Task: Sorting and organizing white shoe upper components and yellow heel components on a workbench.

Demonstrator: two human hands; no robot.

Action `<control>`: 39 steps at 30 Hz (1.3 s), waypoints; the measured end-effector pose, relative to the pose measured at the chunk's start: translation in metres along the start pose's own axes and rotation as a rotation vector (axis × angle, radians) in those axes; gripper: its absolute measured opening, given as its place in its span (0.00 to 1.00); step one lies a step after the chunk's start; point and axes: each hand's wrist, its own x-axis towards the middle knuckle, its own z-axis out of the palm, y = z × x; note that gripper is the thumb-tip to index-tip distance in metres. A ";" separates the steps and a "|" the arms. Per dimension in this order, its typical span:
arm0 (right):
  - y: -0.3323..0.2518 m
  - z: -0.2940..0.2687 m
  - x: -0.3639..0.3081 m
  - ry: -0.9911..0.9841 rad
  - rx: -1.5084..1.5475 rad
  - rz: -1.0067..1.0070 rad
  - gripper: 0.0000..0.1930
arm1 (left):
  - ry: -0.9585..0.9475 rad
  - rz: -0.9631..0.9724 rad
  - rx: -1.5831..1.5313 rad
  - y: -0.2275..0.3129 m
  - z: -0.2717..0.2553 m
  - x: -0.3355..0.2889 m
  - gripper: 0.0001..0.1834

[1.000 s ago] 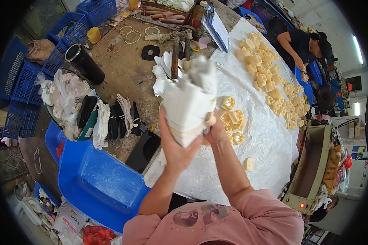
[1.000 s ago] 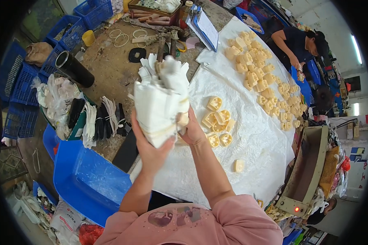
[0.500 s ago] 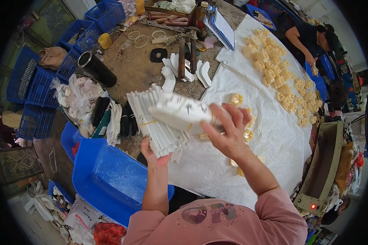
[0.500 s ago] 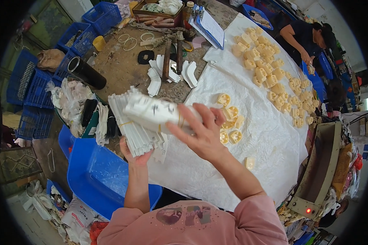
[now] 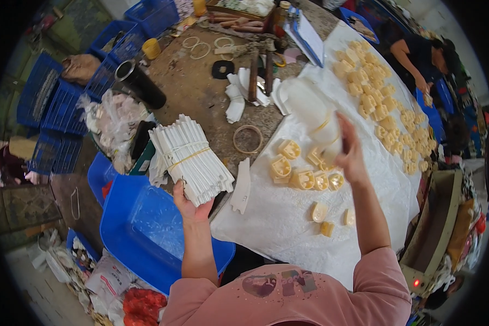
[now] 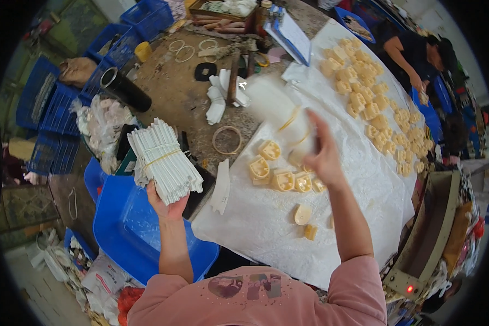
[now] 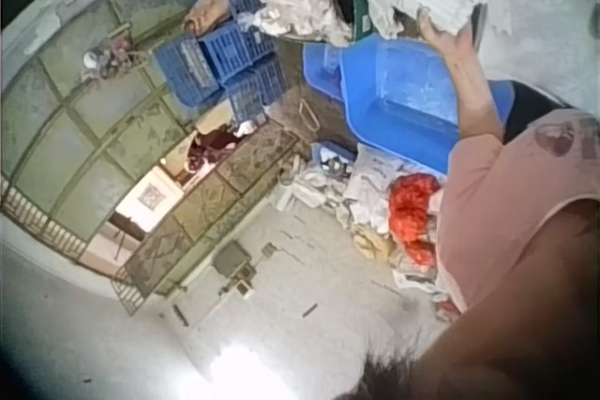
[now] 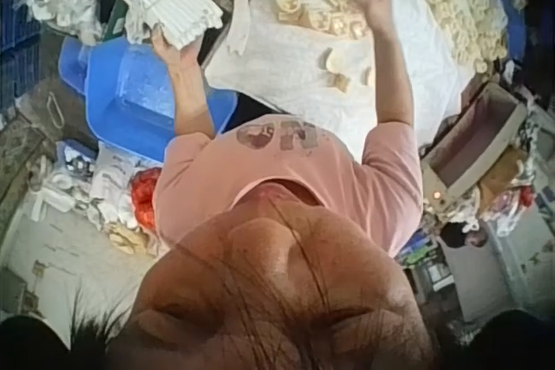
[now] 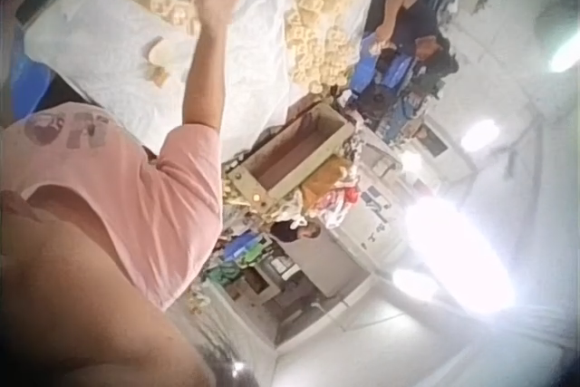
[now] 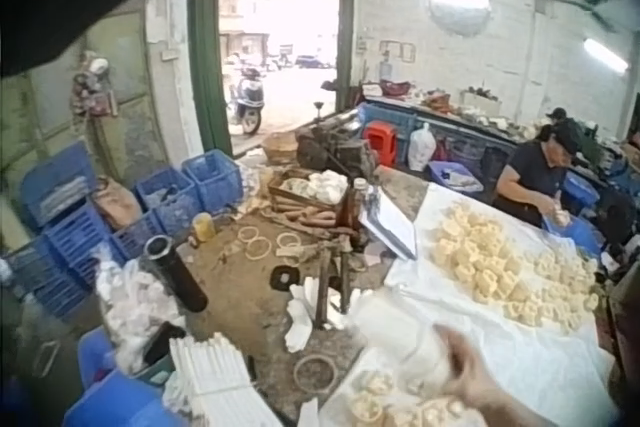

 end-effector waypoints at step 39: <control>-0.024 0.061 -0.104 -0.414 -0.286 -0.229 0.06 | -0.265 -0.558 0.581 -0.074 0.046 -0.067 0.48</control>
